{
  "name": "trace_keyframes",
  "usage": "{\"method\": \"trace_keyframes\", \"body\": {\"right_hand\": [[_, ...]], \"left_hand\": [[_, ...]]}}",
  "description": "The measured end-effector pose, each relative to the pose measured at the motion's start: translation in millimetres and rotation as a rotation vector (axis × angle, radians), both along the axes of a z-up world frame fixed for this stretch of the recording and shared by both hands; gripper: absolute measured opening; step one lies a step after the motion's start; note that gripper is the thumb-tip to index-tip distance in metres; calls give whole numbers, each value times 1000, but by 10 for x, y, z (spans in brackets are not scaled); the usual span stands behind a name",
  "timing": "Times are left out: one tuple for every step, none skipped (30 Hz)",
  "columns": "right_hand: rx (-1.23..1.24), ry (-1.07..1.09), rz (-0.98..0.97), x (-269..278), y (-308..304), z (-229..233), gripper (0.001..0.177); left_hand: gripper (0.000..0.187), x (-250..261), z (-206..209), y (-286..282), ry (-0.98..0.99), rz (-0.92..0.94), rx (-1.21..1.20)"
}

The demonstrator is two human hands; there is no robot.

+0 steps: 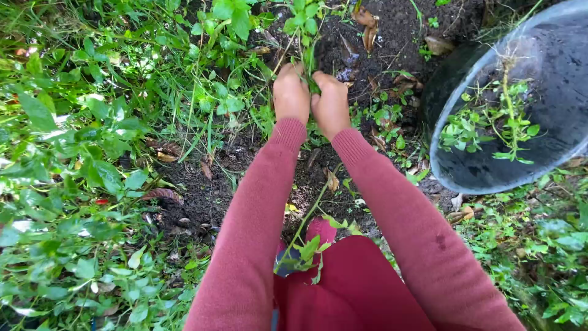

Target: Picking weeds or unwanted plants from a garden floor and putting them into a black plastic bucket.

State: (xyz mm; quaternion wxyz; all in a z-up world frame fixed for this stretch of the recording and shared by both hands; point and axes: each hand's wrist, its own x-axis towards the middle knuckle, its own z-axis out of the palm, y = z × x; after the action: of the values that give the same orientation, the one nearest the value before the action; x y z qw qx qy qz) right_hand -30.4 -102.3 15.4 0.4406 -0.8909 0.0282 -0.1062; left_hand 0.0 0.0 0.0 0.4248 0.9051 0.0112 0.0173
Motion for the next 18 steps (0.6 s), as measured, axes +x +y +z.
{"method": "trace_keyframes", "body": {"right_hand": [[1, -2, -3, -49, -9, 36, 31], [37, 96, -51, -97, -17, 74, 19], [73, 189, -94, -112, -26, 116, 8], [74, 182, -94, -95, -75, 142, 8], [276, 339, -219, -82, -120, 164, 7], [480, 496, -341, -66, -161, 178, 6], [480, 489, -341, -11, -239, 86, 6], [618, 492, -388, 45, -315, -16, 10], [757, 496, -430, 100, -377, -132, 16], [758, 491, -426, 241, -399, -104, 16], [721, 425, -398, 349, -411, -90, 17], [683, 359, -370, 457, -419, -90, 19], [684, 367, -369, 536, -411, -70, 19], [540, 348, -331, 617, -399, -55, 27], [398, 323, -289, 731, -380, -39, 36], [400, 325, -284, 768, -363, -59, 36], [102, 113, -144, 840, -353, -76, 46], [-193, -99, 2, 911, -344, -96, 57]], "left_hand": [[29, -39, 80, 0, -2, -3, 1], [19, -76, 163, 1, 37, 30, -3], [11, -84, 250, 1, 70, 65, -8], [11, -93, 264, 42, 63, 65, -8], [11, -103, 271, 86, 26, 44, 12], [12, -111, 271, 134, -12, 22, 32], [12, -87, 305, 156, -19, 21, 31], [17, -63, 329, 181, -117, -59, 156], [23, -46, 342, 219, -214, -136, 283], [23, 39, 419, 222, -220, -134, 284], [26, 94, 484, 235, -237, -267, 341], [31, 150, 535, 250, -253, -401, 397], [31, 238, 449, 219, -246, -400, 398], [37, 326, 357, 193, -324, -346, 517], [45, 443, 268, 174, -407, -288, 638], [45, 469, 238, 162, -404, -284, 641], [52, 530, 210, 142, -351, -214, 722], [62, 590, 178, 121, -297, -144, 800]]}}
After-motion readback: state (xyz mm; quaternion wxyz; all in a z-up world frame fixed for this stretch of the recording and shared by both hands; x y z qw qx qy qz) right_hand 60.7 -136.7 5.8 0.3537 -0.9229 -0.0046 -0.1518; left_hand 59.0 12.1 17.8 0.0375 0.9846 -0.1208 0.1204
